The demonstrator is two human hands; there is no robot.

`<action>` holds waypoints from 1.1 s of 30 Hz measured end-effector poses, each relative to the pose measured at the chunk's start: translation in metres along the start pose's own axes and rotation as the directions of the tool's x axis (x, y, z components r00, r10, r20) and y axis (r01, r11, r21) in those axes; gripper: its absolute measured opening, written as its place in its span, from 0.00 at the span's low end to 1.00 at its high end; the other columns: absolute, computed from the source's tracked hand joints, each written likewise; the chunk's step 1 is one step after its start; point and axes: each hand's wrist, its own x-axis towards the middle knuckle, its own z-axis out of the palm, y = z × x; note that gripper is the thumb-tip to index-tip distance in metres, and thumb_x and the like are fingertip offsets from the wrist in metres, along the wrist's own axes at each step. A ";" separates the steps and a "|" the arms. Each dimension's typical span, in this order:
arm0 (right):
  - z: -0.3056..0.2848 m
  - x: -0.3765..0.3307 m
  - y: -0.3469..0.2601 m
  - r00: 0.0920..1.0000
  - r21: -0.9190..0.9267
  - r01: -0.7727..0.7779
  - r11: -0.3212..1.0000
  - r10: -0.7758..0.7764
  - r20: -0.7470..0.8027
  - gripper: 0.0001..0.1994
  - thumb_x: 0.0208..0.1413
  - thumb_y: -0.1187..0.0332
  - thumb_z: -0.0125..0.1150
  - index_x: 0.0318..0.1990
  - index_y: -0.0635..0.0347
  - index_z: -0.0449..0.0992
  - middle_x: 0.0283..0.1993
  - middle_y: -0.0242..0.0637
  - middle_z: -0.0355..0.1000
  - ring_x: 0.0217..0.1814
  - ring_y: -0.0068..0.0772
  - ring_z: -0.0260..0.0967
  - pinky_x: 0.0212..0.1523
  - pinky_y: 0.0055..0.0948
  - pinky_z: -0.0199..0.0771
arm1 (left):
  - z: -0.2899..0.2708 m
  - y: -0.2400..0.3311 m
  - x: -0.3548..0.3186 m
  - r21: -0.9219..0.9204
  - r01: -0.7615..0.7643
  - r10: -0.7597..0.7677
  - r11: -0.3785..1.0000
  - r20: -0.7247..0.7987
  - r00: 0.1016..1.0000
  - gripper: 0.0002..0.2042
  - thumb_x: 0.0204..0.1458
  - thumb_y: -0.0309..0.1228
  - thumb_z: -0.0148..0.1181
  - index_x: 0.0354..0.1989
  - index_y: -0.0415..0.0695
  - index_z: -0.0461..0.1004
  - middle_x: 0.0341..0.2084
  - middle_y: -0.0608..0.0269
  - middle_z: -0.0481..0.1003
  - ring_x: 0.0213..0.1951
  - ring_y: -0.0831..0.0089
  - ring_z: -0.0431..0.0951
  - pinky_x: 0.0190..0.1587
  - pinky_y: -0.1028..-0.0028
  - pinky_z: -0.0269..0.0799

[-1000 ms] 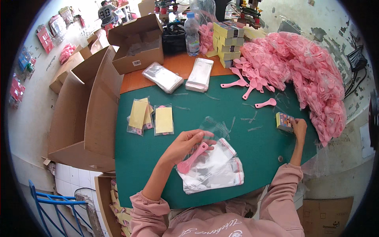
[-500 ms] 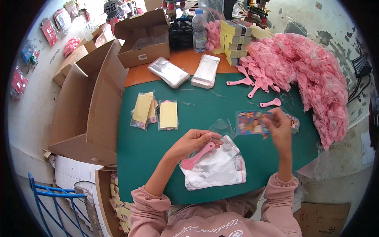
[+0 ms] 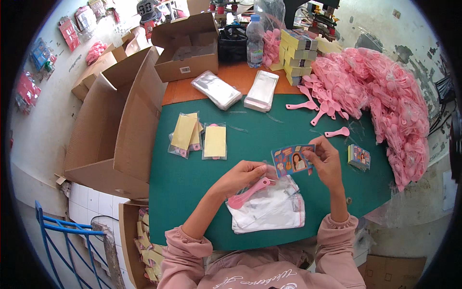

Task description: The person repeatedly places a pink plastic spoon and a small printed card into clear plastic bags, then seals each bag and sets it aside. The process is repeated continuously with items taken from nearby piles on the table.

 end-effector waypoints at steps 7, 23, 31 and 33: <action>0.004 0.002 -0.005 0.996 -0.200 0.085 0.976 -0.083 0.017 0.05 0.51 0.73 0.57 0.31 0.64 0.68 0.23 0.30 0.69 0.20 0.11 0.59 0.15 0.13 0.60 | -0.005 -0.005 0.001 0.094 0.049 -0.048 0.994 -0.011 0.999 0.18 0.59 0.37 0.41 0.45 0.33 0.69 0.36 0.56 0.74 0.39 0.77 0.73 0.43 0.80 0.70; 0.012 0.001 -0.006 0.986 -0.063 0.161 0.985 -0.164 -0.038 0.03 0.51 0.76 0.56 0.32 0.64 0.69 0.23 0.31 0.69 0.21 0.12 0.62 0.15 0.15 0.63 | -0.003 -0.005 0.000 0.063 0.026 -0.023 0.998 -0.048 0.999 0.18 0.59 0.38 0.42 0.43 0.35 0.71 0.36 0.59 0.75 0.33 0.82 0.73 0.34 0.83 0.69; -0.001 0.005 -0.014 0.953 -0.281 0.016 0.960 0.071 0.296 0.05 0.50 0.74 0.57 0.32 0.65 0.67 0.22 0.31 0.69 0.14 0.12 0.58 0.13 0.16 0.57 | -0.006 -0.009 0.001 0.176 0.047 -0.043 0.983 -0.025 0.999 0.16 0.58 0.37 0.45 0.41 0.36 0.73 0.25 0.73 0.72 0.23 0.90 0.61 0.24 0.87 0.58; -0.008 0.006 -0.012 0.950 -0.277 0.024 0.961 0.065 0.307 0.05 0.50 0.74 0.57 0.31 0.64 0.67 0.21 0.31 0.70 0.14 0.12 0.58 0.12 0.16 0.57 | -0.003 -0.006 -0.001 0.168 0.037 -0.035 0.985 -0.015 0.999 0.16 0.58 0.37 0.46 0.41 0.36 0.73 0.25 0.74 0.72 0.24 0.90 0.61 0.25 0.88 0.58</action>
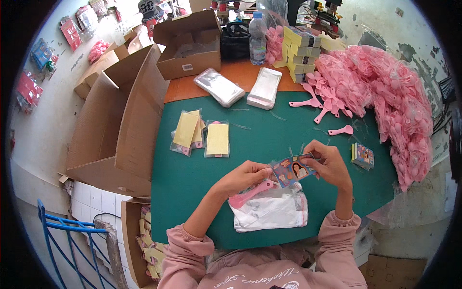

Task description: The person repeatedly places a pink plastic spoon and a small printed card into clear plastic bags, then seals each bag and sets it aside. The process is repeated continuously with items taken from nearby piles on the table.

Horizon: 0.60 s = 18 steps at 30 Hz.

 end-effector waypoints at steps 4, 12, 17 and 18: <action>0.006 0.000 -0.003 0.999 0.041 -0.035 0.999 0.034 0.024 0.05 0.50 0.74 0.57 0.31 0.63 0.66 0.22 0.33 0.71 0.13 0.13 0.58 0.12 0.16 0.56 | 0.005 0.000 0.000 -0.008 -0.014 0.014 1.000 -0.016 1.000 0.17 0.57 0.38 0.47 0.41 0.35 0.73 0.25 0.73 0.72 0.24 0.90 0.63 0.25 0.86 0.59; 0.011 -0.002 0.003 0.997 0.064 -0.016 0.998 0.011 0.080 0.07 0.50 0.73 0.58 0.31 0.64 0.66 0.21 0.32 0.69 0.16 0.15 0.60 0.15 0.18 0.60 | 0.002 0.000 0.002 0.063 0.019 -0.022 0.998 0.052 0.998 0.16 0.57 0.38 0.47 0.43 0.38 0.73 0.23 0.77 0.70 0.24 0.90 0.59 0.25 0.86 0.58; 0.038 0.004 0.002 0.975 -0.122 0.081 0.989 -0.054 0.215 0.12 0.44 0.67 0.63 0.31 0.64 0.67 0.21 0.39 0.68 0.22 0.26 0.66 0.25 0.26 0.67 | 0.005 -0.009 0.006 0.190 -0.119 0.096 0.975 0.123 0.988 0.20 0.57 0.39 0.46 0.52 0.37 0.65 0.21 0.70 0.69 0.23 0.82 0.62 0.28 0.81 0.62; 0.041 0.004 0.005 0.975 -0.123 0.082 0.989 -0.054 0.215 0.12 0.44 0.67 0.63 0.31 0.64 0.67 0.21 0.39 0.68 0.22 0.26 0.66 0.25 0.26 0.67 | 0.007 -0.010 0.005 0.190 -0.119 0.097 0.974 0.123 0.988 0.20 0.57 0.39 0.46 0.52 0.37 0.65 0.21 0.70 0.69 0.23 0.82 0.62 0.28 0.81 0.62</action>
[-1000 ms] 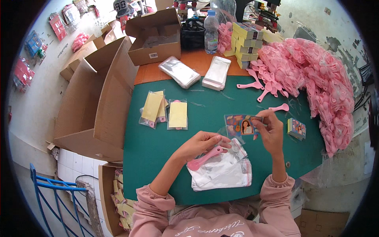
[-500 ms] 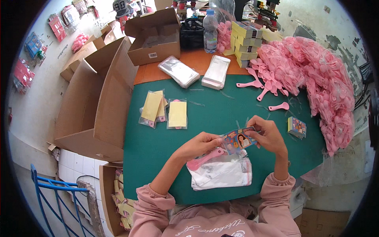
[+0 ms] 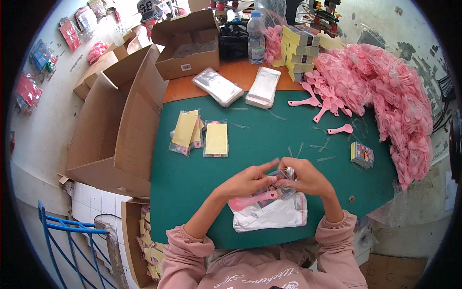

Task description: The person repeatedly places a pink plastic spoon and a small printed card into clear plastic bags, then seals each bag and sets it aside. The process is repeated continuously with items taken from nearby piles on the table.

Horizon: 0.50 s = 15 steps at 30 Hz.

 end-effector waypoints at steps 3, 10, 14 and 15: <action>0.007 0.003 0.013 0.986 0.024 0.151 0.988 -0.150 -0.068 0.11 0.43 0.69 0.63 0.27 0.65 0.67 0.21 0.37 0.68 0.23 0.24 0.67 0.27 0.24 0.67 | 0.005 0.011 -0.003 0.297 0.072 -0.003 0.952 -0.227 0.974 0.26 0.56 0.42 0.48 0.59 0.40 0.55 0.23 0.62 0.72 0.25 0.77 0.68 0.31 0.76 0.65; 0.000 0.001 0.035 0.972 0.403 -0.194 0.894 0.230 -0.041 0.07 0.40 0.74 0.66 0.23 0.63 0.71 0.25 0.31 0.72 0.27 0.16 0.65 0.29 0.19 0.64 | -0.040 0.003 -0.017 0.377 -0.080 0.074 0.923 0.029 0.997 0.31 0.54 0.38 0.51 0.62 0.42 0.47 0.48 0.55 0.66 0.38 0.76 0.69 0.43 0.79 0.65; -0.005 0.001 0.018 0.948 0.676 -0.221 0.703 0.316 -0.020 0.07 0.42 0.72 0.65 0.21 0.62 0.72 0.21 0.26 0.67 0.24 0.15 0.60 0.24 0.18 0.60 | -0.052 0.006 -0.022 -0.103 -0.032 0.040 0.994 0.075 0.996 0.32 0.47 0.25 0.59 0.61 0.44 0.50 0.47 0.57 0.66 0.41 0.79 0.70 0.47 0.75 0.70; -0.005 0.001 0.022 0.949 0.675 -0.222 0.704 0.315 -0.017 0.07 0.42 0.72 0.65 0.21 0.62 0.72 0.21 0.26 0.67 0.24 0.15 0.60 0.24 0.18 0.60 | -0.054 0.007 -0.024 -0.152 0.001 0.008 0.988 0.059 0.998 0.31 0.48 0.25 0.58 0.61 0.45 0.50 0.47 0.57 0.66 0.42 0.79 0.69 0.45 0.77 0.69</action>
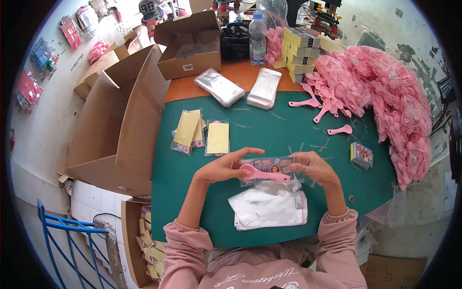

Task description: The person repeatedly places a pink plastic spoon and a small printed card into clear plastic bags, then seals each bag and sets it aside. The process is repeated continuously with items taken from nearby piles on the table.

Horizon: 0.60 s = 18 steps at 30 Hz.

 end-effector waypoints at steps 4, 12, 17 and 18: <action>-0.006 0.001 0.000 0.998 -0.191 0.036 0.981 -0.024 0.062 0.07 0.43 0.73 0.64 0.24 0.64 0.72 0.21 0.27 0.67 0.24 0.15 0.61 0.25 0.18 0.61 | 0.005 0.001 0.001 -0.030 -0.030 0.027 0.999 -0.071 0.997 0.32 0.48 0.27 0.58 0.61 0.44 0.50 0.36 0.60 0.71 0.38 0.79 0.72 0.42 0.75 0.72; 0.008 0.015 -0.012 0.896 -0.629 0.169 0.759 -0.385 -0.223 0.06 0.43 0.74 0.62 0.28 0.65 0.73 0.21 0.35 0.69 0.25 0.22 0.66 0.28 0.20 0.65 | 0.037 -0.041 0.023 0.227 -0.144 0.257 0.963 -0.622 0.739 0.27 0.54 0.37 0.51 0.61 0.46 0.49 0.40 0.55 0.69 0.44 0.73 0.70 0.42 0.73 0.70; 0.028 0.012 -0.005 0.885 -0.741 0.431 0.515 -0.401 0.237 0.15 0.43 0.71 0.62 0.41 0.62 0.71 0.42 0.44 0.68 0.43 0.39 0.68 0.43 0.30 0.69 | 0.051 -0.022 0.015 -0.499 -0.080 -0.182 0.863 -0.455 0.871 0.30 0.59 0.46 0.36 0.63 0.50 0.31 0.44 0.43 0.68 0.45 0.60 0.73 0.46 0.67 0.71; 0.029 0.012 0.000 0.910 -0.711 0.409 0.572 -0.310 0.274 0.16 0.44 0.70 0.62 0.42 0.61 0.69 0.45 0.44 0.63 0.47 0.45 0.64 0.46 0.35 0.66 | 0.052 -0.024 0.013 -0.474 -0.046 -0.206 0.879 -0.465 0.861 0.31 0.60 0.43 0.36 0.63 0.51 0.26 0.45 0.38 0.67 0.43 0.59 0.74 0.44 0.67 0.73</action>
